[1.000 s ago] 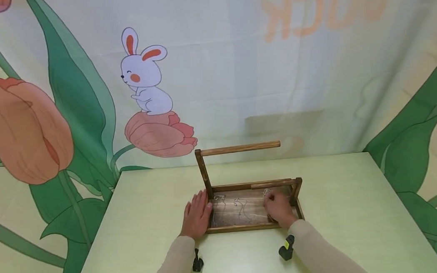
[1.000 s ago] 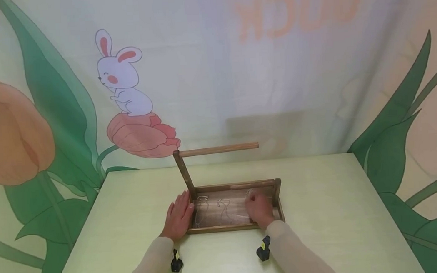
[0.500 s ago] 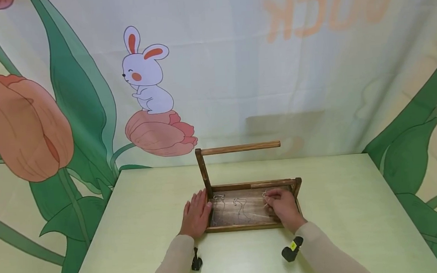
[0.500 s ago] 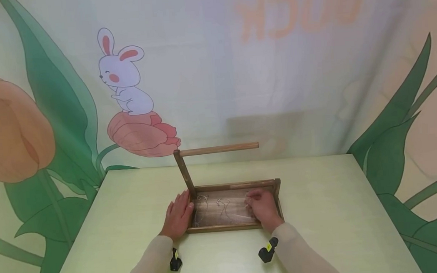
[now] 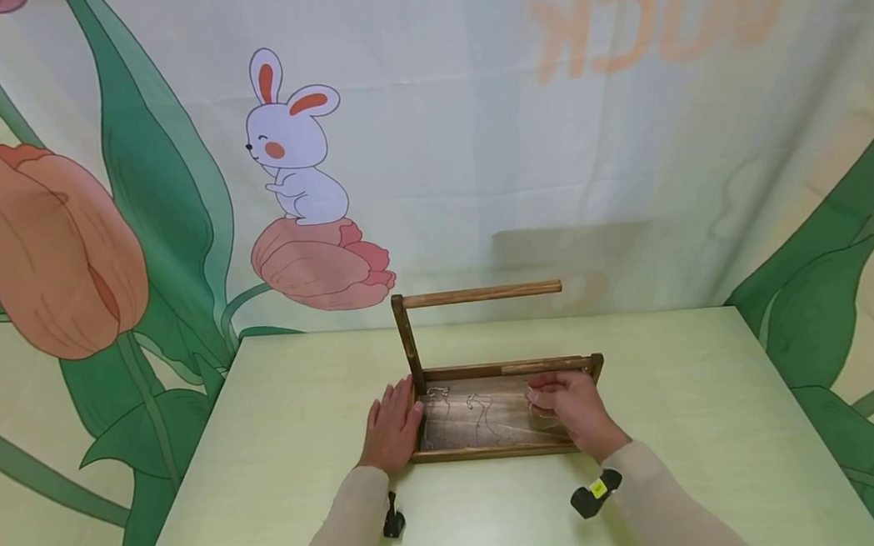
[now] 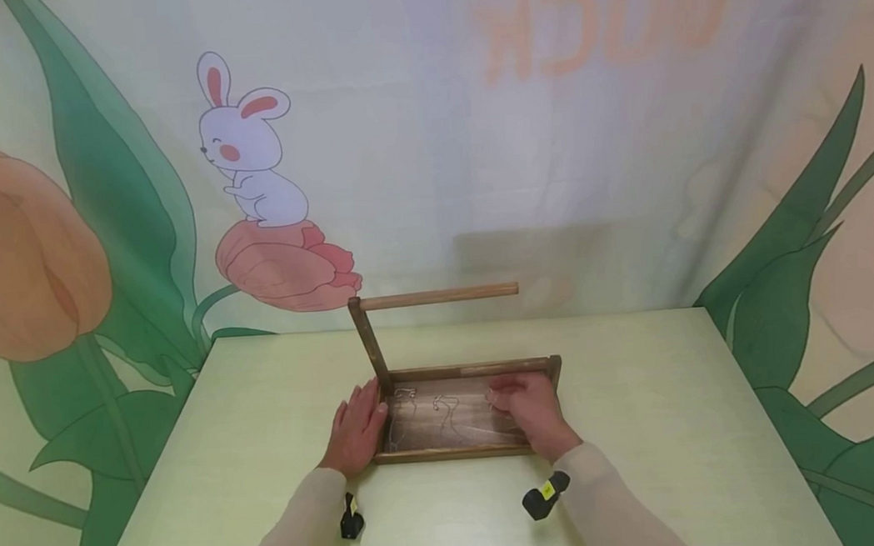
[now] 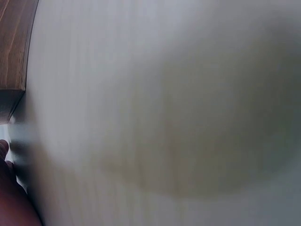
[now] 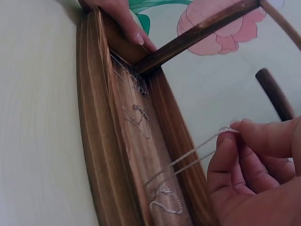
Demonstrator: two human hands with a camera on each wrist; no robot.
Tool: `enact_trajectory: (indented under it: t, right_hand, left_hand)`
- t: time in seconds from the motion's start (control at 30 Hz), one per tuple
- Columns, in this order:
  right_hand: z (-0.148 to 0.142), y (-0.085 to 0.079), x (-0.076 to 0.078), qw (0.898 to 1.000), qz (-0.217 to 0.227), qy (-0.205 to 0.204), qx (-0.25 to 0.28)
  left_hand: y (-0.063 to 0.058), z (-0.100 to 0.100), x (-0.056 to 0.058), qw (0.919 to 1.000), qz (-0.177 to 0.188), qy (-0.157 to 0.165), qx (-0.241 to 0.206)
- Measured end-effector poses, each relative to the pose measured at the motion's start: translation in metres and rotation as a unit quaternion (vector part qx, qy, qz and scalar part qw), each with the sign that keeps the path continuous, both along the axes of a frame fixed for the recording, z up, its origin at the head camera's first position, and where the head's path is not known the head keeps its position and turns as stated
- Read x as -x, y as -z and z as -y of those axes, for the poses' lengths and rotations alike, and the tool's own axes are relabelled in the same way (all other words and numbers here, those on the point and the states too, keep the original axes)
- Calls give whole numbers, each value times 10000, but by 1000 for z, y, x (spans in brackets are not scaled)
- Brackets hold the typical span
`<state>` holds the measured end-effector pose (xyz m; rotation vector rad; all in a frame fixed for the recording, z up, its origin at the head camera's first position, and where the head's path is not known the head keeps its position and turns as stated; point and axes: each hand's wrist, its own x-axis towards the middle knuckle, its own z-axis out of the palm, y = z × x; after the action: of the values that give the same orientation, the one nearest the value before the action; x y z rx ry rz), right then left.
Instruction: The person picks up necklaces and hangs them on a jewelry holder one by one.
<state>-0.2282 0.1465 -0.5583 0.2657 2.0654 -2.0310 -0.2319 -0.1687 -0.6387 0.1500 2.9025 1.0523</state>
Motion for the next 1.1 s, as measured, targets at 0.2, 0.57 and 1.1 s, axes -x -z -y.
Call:
enact_trajectory:
  t: [0.2, 0.57, 1.1]
  right_hand:
    - [4, -8, -8, 9970, -462, 175, -601]
    - [11, -33, -22, 9868, -1074, 53, -1213]
    - [12, -76, -18, 9826, -1433, -407, -1113]
  left_hand:
    - [3, 0, 2, 10000, -25, -3, 36]
    - [5, 0, 3, 10000, 10, -38, 41]
    - [2, -2, 1, 10000, -1, -75, 44]
